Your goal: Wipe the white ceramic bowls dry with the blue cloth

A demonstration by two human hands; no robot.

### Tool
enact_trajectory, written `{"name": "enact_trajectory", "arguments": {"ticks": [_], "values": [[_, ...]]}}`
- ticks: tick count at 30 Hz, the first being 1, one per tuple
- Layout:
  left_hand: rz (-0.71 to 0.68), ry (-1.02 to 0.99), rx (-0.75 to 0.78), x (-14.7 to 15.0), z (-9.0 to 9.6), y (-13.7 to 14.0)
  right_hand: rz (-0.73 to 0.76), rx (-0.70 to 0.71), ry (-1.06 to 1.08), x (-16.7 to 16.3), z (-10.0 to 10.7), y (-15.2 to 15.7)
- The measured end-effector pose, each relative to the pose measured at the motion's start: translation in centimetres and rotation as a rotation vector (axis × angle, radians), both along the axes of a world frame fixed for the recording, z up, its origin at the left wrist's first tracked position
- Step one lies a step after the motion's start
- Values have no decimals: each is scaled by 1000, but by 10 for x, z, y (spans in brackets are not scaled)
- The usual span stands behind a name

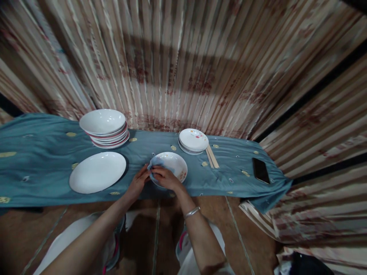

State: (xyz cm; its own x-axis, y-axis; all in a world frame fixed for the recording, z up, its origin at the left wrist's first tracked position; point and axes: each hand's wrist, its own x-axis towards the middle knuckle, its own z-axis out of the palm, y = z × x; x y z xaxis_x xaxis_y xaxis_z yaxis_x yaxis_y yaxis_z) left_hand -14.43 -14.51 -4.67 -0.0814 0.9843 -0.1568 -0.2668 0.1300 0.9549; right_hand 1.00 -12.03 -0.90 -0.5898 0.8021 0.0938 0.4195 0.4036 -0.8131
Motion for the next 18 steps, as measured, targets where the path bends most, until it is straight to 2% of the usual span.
{"name": "enact_trajectory", "arguments": {"ticks": [9,13,18], "values": [[-47,58,33,2,23,-6,70,-133,2,26,11,-15],[-27,4,-12,2,26,-9,31,-109,-76,36,19,-22],[-6,-36,-15,3,18,-5,-41,-10,-271,47,31,-35]]}}
